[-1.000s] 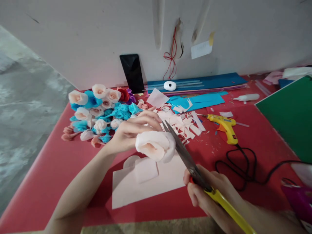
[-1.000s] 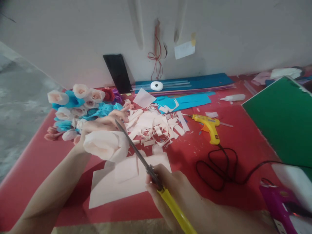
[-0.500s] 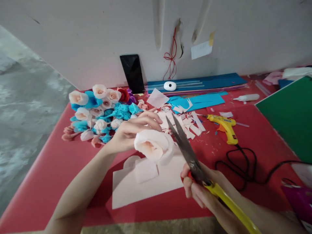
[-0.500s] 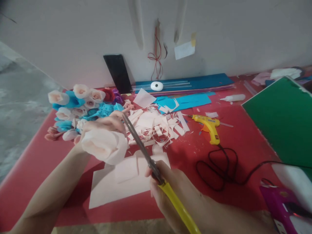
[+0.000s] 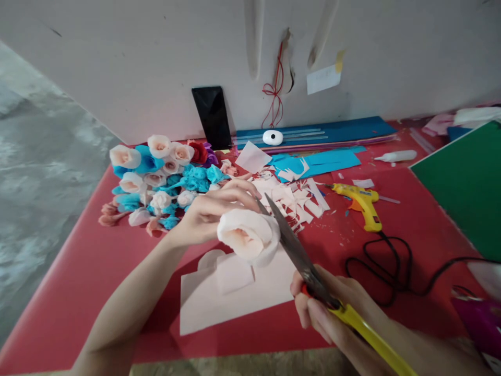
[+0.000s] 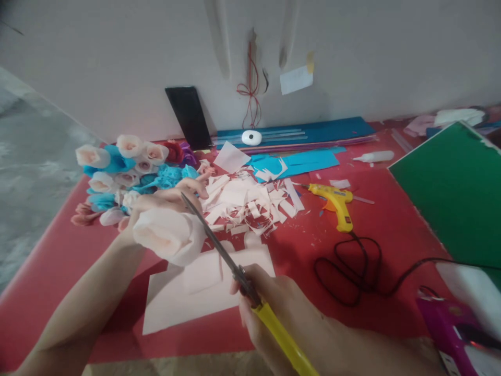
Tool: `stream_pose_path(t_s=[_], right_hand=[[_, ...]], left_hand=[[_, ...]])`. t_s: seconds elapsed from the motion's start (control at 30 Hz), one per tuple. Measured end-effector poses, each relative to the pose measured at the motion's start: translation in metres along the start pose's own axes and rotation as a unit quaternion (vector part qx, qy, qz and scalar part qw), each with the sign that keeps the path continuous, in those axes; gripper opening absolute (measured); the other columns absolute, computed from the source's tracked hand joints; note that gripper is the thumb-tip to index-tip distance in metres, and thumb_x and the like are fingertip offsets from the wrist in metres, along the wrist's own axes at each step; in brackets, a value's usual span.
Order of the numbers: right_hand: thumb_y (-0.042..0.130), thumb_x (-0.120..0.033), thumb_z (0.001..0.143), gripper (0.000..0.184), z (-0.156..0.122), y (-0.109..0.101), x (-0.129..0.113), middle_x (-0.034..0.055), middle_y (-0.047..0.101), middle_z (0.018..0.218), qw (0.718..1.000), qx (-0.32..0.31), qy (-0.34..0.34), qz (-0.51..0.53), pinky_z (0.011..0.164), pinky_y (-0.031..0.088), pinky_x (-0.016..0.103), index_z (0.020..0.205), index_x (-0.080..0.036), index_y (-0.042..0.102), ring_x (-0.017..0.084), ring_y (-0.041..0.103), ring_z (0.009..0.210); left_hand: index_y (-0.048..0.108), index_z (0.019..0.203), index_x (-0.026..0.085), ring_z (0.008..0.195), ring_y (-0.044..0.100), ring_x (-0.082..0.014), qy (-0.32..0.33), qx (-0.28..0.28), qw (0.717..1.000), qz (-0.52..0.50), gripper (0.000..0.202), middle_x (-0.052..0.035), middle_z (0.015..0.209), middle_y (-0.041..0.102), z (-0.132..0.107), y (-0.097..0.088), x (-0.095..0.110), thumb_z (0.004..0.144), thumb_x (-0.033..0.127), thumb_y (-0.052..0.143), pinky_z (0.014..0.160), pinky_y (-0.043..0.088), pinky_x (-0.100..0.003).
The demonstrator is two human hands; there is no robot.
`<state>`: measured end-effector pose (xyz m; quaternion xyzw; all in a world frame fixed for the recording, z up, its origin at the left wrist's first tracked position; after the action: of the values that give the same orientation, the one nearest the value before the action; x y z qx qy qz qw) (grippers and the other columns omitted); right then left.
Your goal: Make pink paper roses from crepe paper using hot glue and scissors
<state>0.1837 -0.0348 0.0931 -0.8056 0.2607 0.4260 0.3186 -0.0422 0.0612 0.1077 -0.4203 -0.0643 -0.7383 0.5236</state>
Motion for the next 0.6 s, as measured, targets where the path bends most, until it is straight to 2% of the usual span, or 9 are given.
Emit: stream_pose_path(t_s=[0.2,0.27,0.4,0.53,0.6], right_hand=[[0.033,-0.026,0.090,0.015,0.001,-0.004,-0.010,-0.0040,0.048,0.056,0.997,0.011,-0.054,-0.054,0.041,0.030,0.019,0.087,-0.020,0.047,0.006,0.042,0.043],[0.035,-0.026,0.089,0.014,0.002,-0.005,-0.012,-0.0049,0.045,0.054,0.995,0.023,-0.079,-0.059,0.041,0.029,0.020,0.084,-0.020,0.046,0.005,0.040,0.042],[0.038,-0.029,0.090,0.014,0.004,-0.004,-0.010,-0.0048,0.045,0.054,0.994,0.003,-0.098,-0.051,0.042,0.030,0.020,0.082,-0.020,0.046,0.006,0.040,0.043],[0.038,-0.034,0.091,0.020,0.003,-0.005,-0.006,-0.0027,0.049,0.054,0.995,0.018,-0.093,-0.033,0.043,0.032,0.020,0.080,-0.018,0.046,0.007,0.044,0.044],[0.038,-0.036,0.091,0.023,0.004,-0.006,-0.006,-0.0019,0.050,0.053,0.997,0.023,-0.080,-0.006,0.041,0.033,0.019,0.079,-0.018,0.047,0.007,0.045,0.042]], left_hand=[[0.061,0.073,0.022,0.084,0.056,-0.0209,-0.001,-0.004,1.000,0.029,0.018,-0.0034,0.072,0.063,0.002,0.000,0.002,0.081,0.038,0.057,0.078,0.046,-0.045],[0.060,0.072,0.021,0.080,0.057,-0.0196,-0.004,-0.005,0.999,0.034,0.018,-0.0026,0.069,0.062,0.002,0.000,0.002,0.081,0.037,0.057,0.077,0.047,-0.044],[0.060,0.071,0.021,0.083,0.056,-0.0196,-0.005,0.001,0.999,0.040,0.021,-0.0029,0.068,0.061,0.002,0.000,0.003,0.082,0.038,0.055,0.074,0.048,-0.041],[0.062,0.075,0.020,0.080,0.056,-0.0190,-0.010,0.012,0.999,0.043,0.028,-0.0041,0.069,0.061,0.004,0.002,0.005,0.085,0.042,0.047,0.074,0.047,-0.043],[0.062,0.073,0.021,0.081,0.056,-0.0194,-0.013,0.016,0.999,0.043,0.026,-0.0040,0.069,0.061,0.005,0.003,0.007,0.084,0.042,0.051,0.076,0.046,-0.044]])
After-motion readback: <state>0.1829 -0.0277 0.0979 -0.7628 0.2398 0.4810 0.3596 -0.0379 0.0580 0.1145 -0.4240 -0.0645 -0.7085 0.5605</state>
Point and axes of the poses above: each hand's wrist, its own z-axis towards the middle knuckle, its own y-axis out of the palm, x = y × z, the point moved 2 cm from there along z, towards the middle knuckle
